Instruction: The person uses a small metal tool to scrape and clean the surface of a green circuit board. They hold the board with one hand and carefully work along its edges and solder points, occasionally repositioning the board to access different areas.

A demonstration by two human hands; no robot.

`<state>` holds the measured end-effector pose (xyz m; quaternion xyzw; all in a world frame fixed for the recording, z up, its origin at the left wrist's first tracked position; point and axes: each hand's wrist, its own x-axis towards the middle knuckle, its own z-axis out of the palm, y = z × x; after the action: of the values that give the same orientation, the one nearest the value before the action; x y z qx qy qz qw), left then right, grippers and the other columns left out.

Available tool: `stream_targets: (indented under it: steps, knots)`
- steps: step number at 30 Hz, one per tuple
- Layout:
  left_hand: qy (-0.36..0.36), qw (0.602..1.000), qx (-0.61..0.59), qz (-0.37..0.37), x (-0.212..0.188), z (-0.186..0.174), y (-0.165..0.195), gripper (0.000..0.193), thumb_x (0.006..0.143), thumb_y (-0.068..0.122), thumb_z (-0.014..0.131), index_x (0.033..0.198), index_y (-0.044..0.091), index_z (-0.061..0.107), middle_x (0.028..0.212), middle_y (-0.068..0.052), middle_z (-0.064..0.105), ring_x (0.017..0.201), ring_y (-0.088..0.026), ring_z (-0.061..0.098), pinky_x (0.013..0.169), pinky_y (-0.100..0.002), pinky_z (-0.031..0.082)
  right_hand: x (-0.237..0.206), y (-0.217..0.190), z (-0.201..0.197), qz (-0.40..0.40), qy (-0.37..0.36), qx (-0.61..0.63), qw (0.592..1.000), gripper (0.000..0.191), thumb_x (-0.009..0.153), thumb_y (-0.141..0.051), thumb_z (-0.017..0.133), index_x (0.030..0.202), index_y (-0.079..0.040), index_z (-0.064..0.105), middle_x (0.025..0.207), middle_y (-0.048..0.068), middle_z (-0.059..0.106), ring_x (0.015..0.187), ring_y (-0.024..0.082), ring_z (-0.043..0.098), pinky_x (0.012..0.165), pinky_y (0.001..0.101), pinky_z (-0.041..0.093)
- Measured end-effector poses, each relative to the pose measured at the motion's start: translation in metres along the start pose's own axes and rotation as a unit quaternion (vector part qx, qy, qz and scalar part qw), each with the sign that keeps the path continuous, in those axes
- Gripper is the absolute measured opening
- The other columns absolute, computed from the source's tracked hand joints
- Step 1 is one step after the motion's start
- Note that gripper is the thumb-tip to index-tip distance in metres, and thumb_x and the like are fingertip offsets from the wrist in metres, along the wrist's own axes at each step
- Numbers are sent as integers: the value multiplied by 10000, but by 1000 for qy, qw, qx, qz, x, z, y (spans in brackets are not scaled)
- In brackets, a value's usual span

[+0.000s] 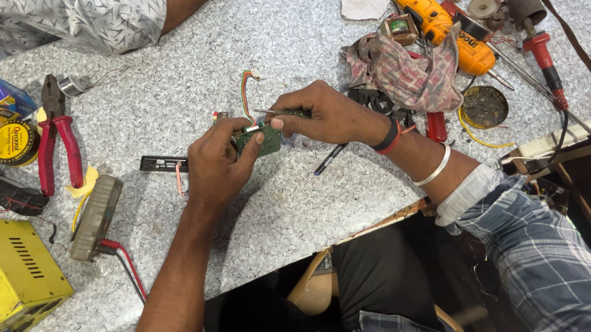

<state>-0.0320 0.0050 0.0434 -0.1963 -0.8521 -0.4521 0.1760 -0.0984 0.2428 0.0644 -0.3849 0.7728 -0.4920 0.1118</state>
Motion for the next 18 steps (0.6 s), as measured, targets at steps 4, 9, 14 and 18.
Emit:
stream_targets:
  steps: [4, 9, 14, 18]
  knots:
    - [2, 1000, -4, 3, -1, 0, 1, 213, 943, 159, 801, 1074, 32, 693, 798, -41, 667, 554, -54, 510, 472, -260, 399, -1, -1, 0, 1, -1, 0, 1000, 278, 1039, -292, 650, 1078, -33, 746, 770, 46, 721, 716, 63, 639, 624, 279, 520]
    - [-1, 1000, 1, -4, 0, 0, 0, 219, 935, 161, 805, 1074, 30, 698, 784, -40, 664, 534, -63, 490, 459, -268, 382, -1, -1, 0, 1, 0, 5, 1000, 284, 1039, -295, 653, 1084, -30, 744, 774, 47, 720, 722, 62, 630, 628, 280, 518]
    - [2, 1000, 5, 4, -1, 0, -1, 218, 935, 163, 806, 1073, 31, 699, 786, -41, 660, 541, -63, 492, 470, -262, 387, -1, -1, 0, 2, -1, -4, 1000, 286, 1037, -297, 653, 1081, -29, 744, 770, 45, 719, 718, 61, 627, 627, 281, 518]
    - [-6, 1000, 1, -2, -1, 1, -2, 210, 942, 164, 796, 1070, 32, 695, 794, -41, 676, 547, -56, 525, 455, -258, 397, -1, -1, 1, 8, -1, -9, 1000, 282, 1031, -294, 657, 1080, -32, 748, 762, 46, 718, 705, 64, 626, 613, 282, 513]
